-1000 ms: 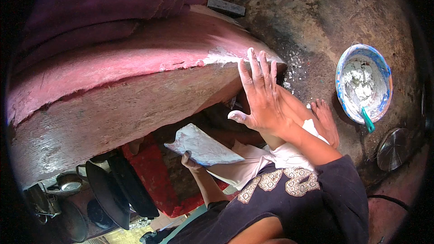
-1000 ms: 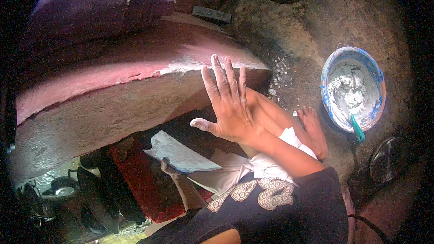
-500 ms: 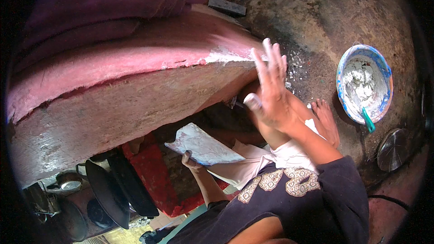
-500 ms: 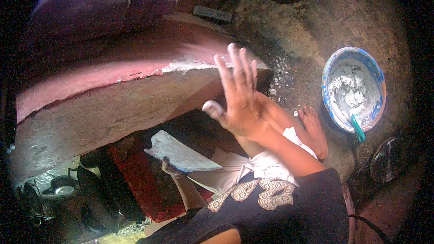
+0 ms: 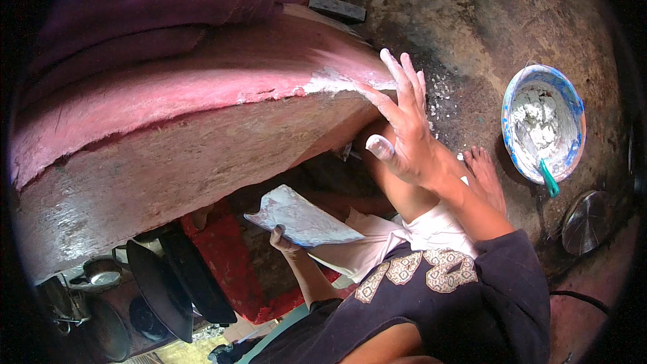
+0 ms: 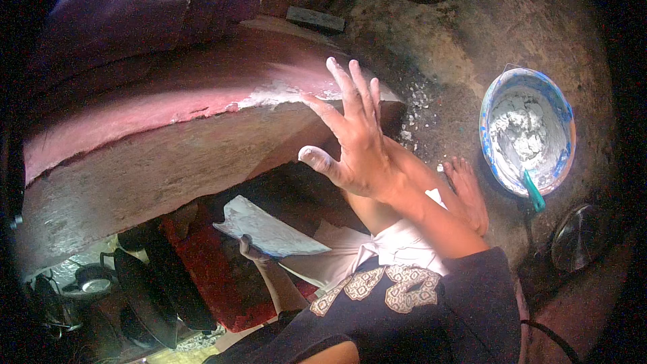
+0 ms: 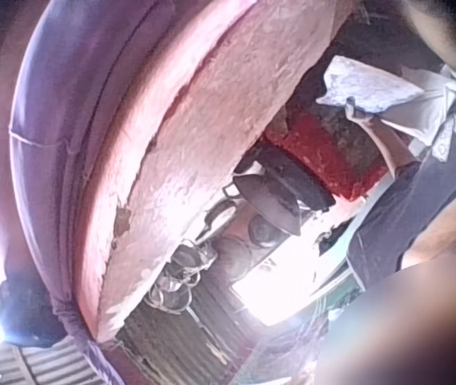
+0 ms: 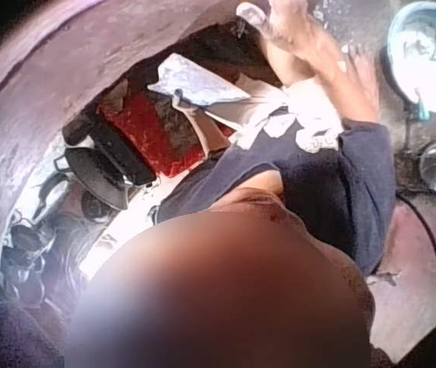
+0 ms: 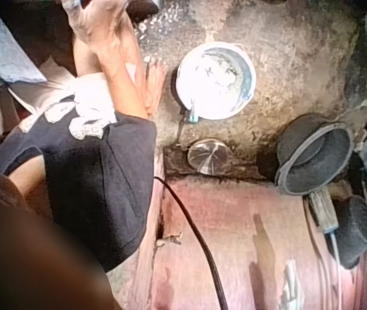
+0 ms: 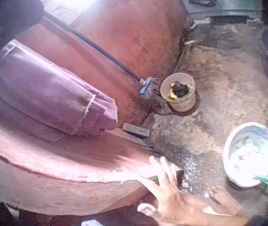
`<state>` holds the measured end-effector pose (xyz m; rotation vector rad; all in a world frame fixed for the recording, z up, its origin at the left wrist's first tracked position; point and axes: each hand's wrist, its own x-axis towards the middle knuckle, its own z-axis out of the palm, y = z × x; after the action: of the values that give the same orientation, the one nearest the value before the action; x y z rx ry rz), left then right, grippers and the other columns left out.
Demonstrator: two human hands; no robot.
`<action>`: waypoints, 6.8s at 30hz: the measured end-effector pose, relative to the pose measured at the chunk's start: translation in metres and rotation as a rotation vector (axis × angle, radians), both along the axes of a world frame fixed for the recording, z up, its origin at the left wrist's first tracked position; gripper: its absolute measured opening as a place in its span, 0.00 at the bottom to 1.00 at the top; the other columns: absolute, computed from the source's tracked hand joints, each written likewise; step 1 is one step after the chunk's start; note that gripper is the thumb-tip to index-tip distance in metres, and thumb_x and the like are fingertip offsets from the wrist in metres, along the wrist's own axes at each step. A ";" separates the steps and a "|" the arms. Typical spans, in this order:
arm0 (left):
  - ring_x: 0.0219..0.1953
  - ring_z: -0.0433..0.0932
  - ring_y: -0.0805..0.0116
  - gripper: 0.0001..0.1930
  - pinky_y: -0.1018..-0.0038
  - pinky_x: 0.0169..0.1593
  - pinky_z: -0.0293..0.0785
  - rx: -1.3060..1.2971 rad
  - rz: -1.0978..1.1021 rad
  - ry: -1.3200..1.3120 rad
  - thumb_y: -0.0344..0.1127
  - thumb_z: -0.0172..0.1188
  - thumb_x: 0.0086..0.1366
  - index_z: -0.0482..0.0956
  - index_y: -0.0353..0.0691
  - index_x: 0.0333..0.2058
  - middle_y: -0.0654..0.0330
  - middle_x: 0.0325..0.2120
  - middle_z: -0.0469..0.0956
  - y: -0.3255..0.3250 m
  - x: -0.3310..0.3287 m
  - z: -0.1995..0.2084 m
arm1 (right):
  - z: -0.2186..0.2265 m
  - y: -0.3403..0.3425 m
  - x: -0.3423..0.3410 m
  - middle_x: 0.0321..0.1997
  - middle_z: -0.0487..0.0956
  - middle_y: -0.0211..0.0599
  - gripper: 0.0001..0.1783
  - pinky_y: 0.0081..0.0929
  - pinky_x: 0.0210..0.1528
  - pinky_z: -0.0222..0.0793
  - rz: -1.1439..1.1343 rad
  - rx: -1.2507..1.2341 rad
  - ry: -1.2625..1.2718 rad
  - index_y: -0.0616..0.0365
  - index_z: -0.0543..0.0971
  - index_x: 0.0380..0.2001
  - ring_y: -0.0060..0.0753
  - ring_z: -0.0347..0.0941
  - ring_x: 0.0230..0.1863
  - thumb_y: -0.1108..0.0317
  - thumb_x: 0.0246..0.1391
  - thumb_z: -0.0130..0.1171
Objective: The person applies a white plaster or putty substance to a pink-painted wall edge using a putty knife and a plastic trowel, then uses their hands to smooth the material over the surface.
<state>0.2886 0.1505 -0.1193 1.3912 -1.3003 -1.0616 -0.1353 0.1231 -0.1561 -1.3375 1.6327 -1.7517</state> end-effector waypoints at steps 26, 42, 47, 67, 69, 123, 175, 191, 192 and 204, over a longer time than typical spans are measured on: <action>0.60 0.67 0.45 0.44 0.47 0.62 0.63 0.201 0.080 0.327 0.53 0.62 0.55 0.57 0.29 0.63 0.44 0.60 0.65 -0.011 0.015 0.002 | 0.035 0.004 0.008 0.75 0.47 0.57 0.60 0.64 0.71 0.28 0.079 -0.179 0.024 0.60 0.54 0.70 0.66 0.36 0.75 0.20 0.49 0.41; 0.59 0.66 0.45 0.44 0.50 0.59 0.67 0.190 0.054 0.308 0.55 0.61 0.54 0.59 0.34 0.63 0.46 0.59 0.65 -0.017 -0.018 0.018 | 0.035 0.004 0.041 0.76 0.36 0.58 0.52 0.71 0.69 0.21 0.119 -0.120 0.134 0.41 0.53 0.72 0.68 0.26 0.75 0.26 0.50 0.49; 0.59 0.66 0.45 0.44 0.51 0.58 0.69 0.230 0.012 0.264 0.56 0.61 0.53 0.59 0.36 0.63 0.47 0.59 0.64 -0.024 -0.019 0.024 | 0.017 0.009 0.026 0.77 0.40 0.55 0.49 0.65 0.71 0.19 0.072 0.030 0.304 0.45 0.55 0.71 0.62 0.29 0.77 0.30 0.53 0.50; 0.57 0.70 0.48 0.42 0.50 0.59 0.68 0.184 -0.034 0.562 0.49 0.64 0.53 0.60 0.35 0.63 0.48 0.57 0.68 -0.038 -0.004 -0.027 | -0.080 0.081 0.021 0.72 0.53 0.54 0.47 0.43 0.65 0.62 0.010 0.036 -0.693 0.63 0.48 0.70 0.52 0.62 0.65 0.62 0.55 0.63; 0.59 0.67 0.48 0.43 0.51 0.59 0.67 0.159 -0.002 0.455 0.57 0.60 0.57 0.58 0.36 0.64 0.48 0.59 0.65 -0.034 -0.008 -0.029 | -0.107 0.079 -0.004 0.70 0.57 0.51 0.37 0.33 0.61 0.67 -0.389 0.258 -0.547 0.59 0.50 0.70 0.43 0.67 0.63 0.68 0.64 0.54; 0.63 0.63 0.54 0.38 0.56 0.66 0.60 0.084 0.135 0.356 0.59 0.49 0.68 0.55 0.41 0.67 0.50 0.64 0.60 -0.014 -0.057 0.022 | -0.169 0.006 -0.053 0.35 0.82 0.31 0.10 0.19 0.41 0.72 -0.155 0.221 -0.967 0.63 0.81 0.41 0.19 0.76 0.36 0.72 0.56 0.63; 0.61 0.67 0.53 0.35 0.54 0.63 0.65 0.096 -0.064 0.481 0.57 0.44 0.70 0.54 0.43 0.68 0.54 0.64 0.62 -0.012 -0.042 0.015 | 0.007 -0.034 0.003 0.61 0.71 0.37 0.18 0.36 0.64 0.52 -0.106 -0.261 -0.299 0.47 0.84 0.47 0.36 0.62 0.59 0.61 0.52 0.67; 0.59 0.68 0.54 0.34 0.55 0.60 0.68 -0.001 -0.049 0.253 0.56 0.41 0.72 0.54 0.39 0.67 0.51 0.61 0.64 -0.013 -0.049 0.014 | 0.007 -0.053 0.002 0.59 0.75 0.32 0.10 0.33 0.63 0.53 0.009 -0.347 -0.551 0.48 0.87 0.36 0.34 0.63 0.59 0.66 0.47 0.71; 0.59 0.69 0.54 0.35 0.55 0.61 0.67 0.039 0.035 0.339 0.56 0.47 0.68 0.56 0.40 0.66 0.53 0.60 0.66 -0.013 -0.052 0.016 | 0.007 -0.052 0.003 0.59 0.74 0.33 0.10 0.33 0.64 0.52 0.003 -0.378 -0.619 0.47 0.87 0.36 0.34 0.63 0.60 0.66 0.47 0.71; 0.58 0.70 0.53 0.37 0.54 0.61 0.67 0.090 0.120 0.410 0.56 0.60 0.61 0.63 0.41 0.62 0.56 0.58 0.70 -0.013 -0.052 0.018 | -0.001 -0.051 -0.005 0.63 0.73 0.38 0.11 0.36 0.65 0.53 0.146 -0.353 -0.468 0.47 0.86 0.40 0.37 0.64 0.61 0.66 0.52 0.66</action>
<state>0.2363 0.1371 -0.1010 1.2184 -0.8711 -1.2557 -0.1407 0.0720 -0.1575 -1.0382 0.9844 -2.1263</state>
